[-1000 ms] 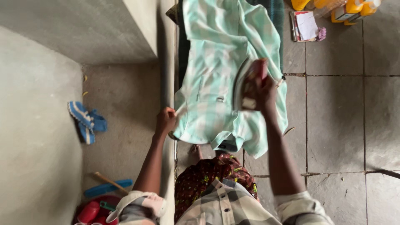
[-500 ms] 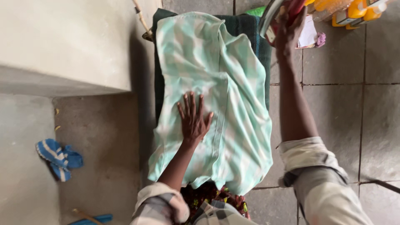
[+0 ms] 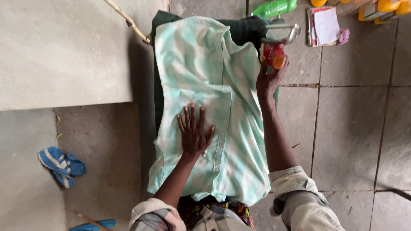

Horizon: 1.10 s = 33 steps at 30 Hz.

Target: The person irons a light green and white checkered shirt on a small ironing board. They repeatedly smooth the fabric with their hands and use a red electric iron to press the shirt, adjusting its position and flipping it over to iron different sections.

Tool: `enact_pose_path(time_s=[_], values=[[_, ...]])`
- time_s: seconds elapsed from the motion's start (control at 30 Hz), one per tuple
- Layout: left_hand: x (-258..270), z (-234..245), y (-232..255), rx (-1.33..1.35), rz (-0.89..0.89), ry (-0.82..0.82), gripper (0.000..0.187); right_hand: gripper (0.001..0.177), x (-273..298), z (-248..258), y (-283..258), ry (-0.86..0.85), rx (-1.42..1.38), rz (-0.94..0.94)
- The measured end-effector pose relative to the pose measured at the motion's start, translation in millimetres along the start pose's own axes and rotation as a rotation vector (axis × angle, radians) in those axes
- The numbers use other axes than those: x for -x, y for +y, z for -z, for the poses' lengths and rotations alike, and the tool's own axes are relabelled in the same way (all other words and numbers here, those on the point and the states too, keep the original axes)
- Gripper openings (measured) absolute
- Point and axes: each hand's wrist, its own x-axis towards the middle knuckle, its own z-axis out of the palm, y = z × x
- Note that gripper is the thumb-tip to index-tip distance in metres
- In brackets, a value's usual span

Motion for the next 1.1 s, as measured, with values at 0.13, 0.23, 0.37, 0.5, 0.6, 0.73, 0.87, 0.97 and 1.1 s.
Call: enact_pose_path(time_s=[0.13,0.23,0.37,0.5,0.6,0.73,0.87,0.97,1.1], values=[[1.5,0.0,0.7,-0.002,0.000,-0.002,0.074,0.053,-3.1,-0.3,1.0,-0.008,-0.038,0.022],[-0.9,-0.5,0.1,-0.003,-0.002,0.013,0.074,0.057,-8.0,1.7,2.6,-0.073,-0.102,-0.190],[-0.9,0.9,1.5,-0.004,-0.007,0.004,0.077,0.071,-15.3,6.0,5.5,-0.068,-0.079,-0.123],[1.4,4.3,-2.6,0.100,-0.062,0.060,0.084,0.074,-6.4,29.7,-4.7,-0.147,-0.234,-0.194],[3.8,5.9,-21.0,0.189,-0.113,-0.002,0.088,0.054,26.9,65.0,-11.9,-0.247,-0.128,-0.187],[29.5,13.2,-59.5,0.123,0.022,0.285,0.073,0.041,88.2,146.3,-19.0,-0.656,0.125,-0.457],[64.4,21.4,-105.0,0.141,0.208,0.253,0.059,0.066,131.8,231.1,-18.0,-1.186,0.178,-0.524],[82.5,11.8,-138.8,0.214,0.139,0.237,0.034,0.071,158.4,282.3,-34.5,-1.245,0.156,-0.666],[79.2,4.2,-154.9,0.347,0.096,0.178,0.025,0.063,168.2,303.3,-73.8,-1.125,-0.032,-0.661]])
